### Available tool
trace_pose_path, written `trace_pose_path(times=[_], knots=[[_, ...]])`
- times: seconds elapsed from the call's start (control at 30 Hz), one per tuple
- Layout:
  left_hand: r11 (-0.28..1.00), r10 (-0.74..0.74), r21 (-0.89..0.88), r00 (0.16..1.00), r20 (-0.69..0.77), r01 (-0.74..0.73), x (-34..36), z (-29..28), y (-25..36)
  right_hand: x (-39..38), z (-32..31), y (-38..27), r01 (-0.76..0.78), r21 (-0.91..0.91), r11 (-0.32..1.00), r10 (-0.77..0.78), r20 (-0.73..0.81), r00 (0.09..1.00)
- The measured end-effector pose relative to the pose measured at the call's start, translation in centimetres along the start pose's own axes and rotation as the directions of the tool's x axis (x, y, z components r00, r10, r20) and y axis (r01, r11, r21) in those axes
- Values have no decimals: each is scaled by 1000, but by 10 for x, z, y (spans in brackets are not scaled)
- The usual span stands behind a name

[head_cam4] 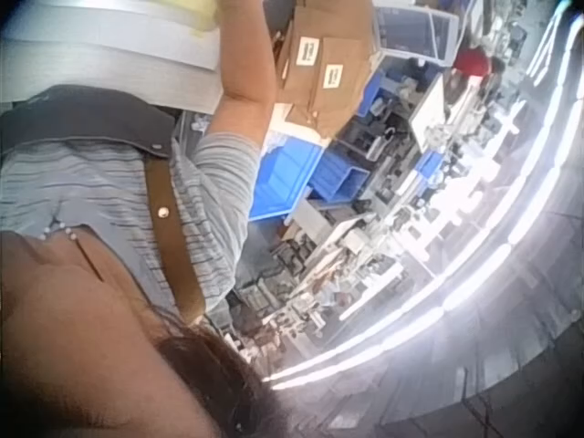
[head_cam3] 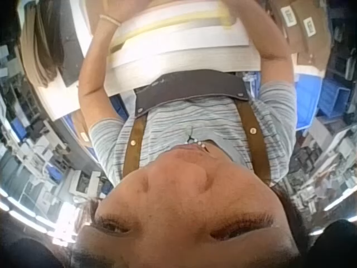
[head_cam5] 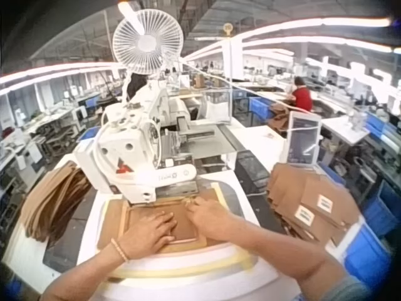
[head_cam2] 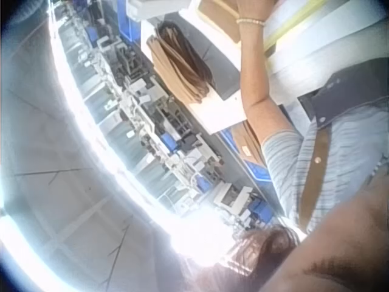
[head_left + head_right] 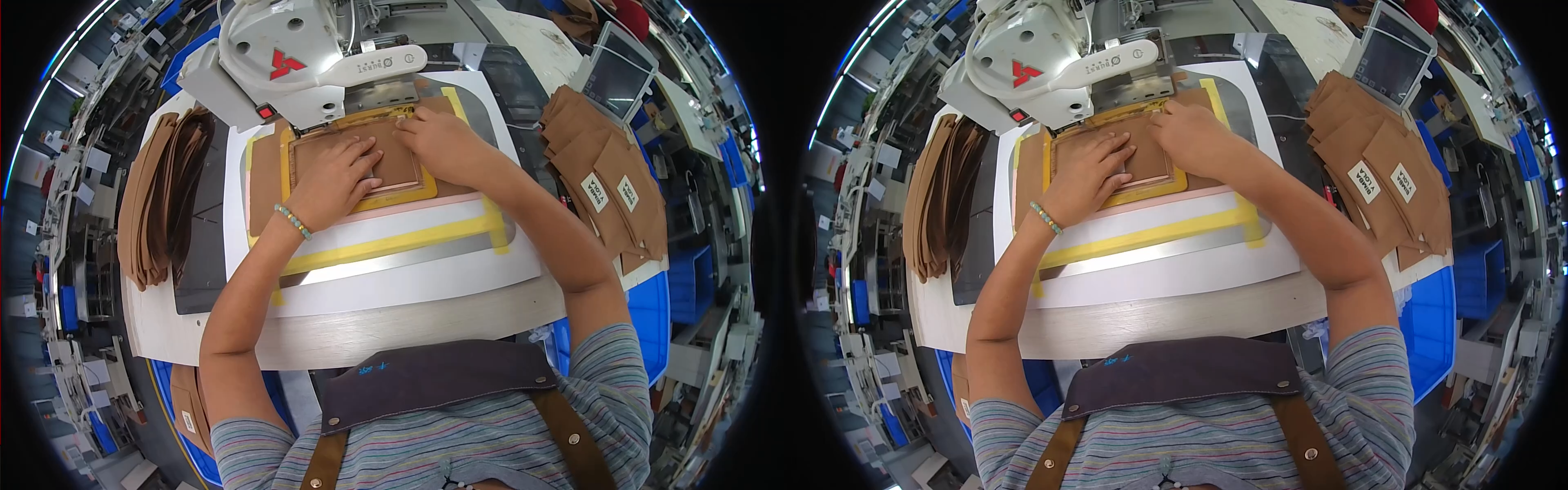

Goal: Placing leather panels into a template for an automated sewing machine.

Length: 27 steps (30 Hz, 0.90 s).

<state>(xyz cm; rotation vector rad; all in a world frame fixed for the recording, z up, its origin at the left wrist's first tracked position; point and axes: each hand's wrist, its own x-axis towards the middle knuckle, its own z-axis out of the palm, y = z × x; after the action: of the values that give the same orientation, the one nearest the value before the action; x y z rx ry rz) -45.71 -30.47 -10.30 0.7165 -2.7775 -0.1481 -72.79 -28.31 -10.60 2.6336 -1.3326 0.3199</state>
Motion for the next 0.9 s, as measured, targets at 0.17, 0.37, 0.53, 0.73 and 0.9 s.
trace_pose_path(times=[0.17, 0.37, 0.53, 0.73, 0.9], knots=[[1000, -14, -23, 1000, 2, 14, -4, 2, -5, 12, 3, -9, 13, 1, 1000, -13, 11, 1000], [1000, -17, 7, 1000, -16, 17, -12, 1, -12, 27, 9, -21, 41, -15, 999, -41, 5, 999], [998, -45, -43, 998, -47, 43, -19, 0, -17, 38, 13, -31, 39, 6, 999, -39, -8, 999], [998, -48, -37, 994, -97, 45, -24, -3, -25, 48, 30, -38, 124, -8, 992, -122, -249, 961], [999, -43, 5, 994, -103, 44, -29, -11, -24, 47, 22, -43, 128, 58, 990, -119, -137, 983]])
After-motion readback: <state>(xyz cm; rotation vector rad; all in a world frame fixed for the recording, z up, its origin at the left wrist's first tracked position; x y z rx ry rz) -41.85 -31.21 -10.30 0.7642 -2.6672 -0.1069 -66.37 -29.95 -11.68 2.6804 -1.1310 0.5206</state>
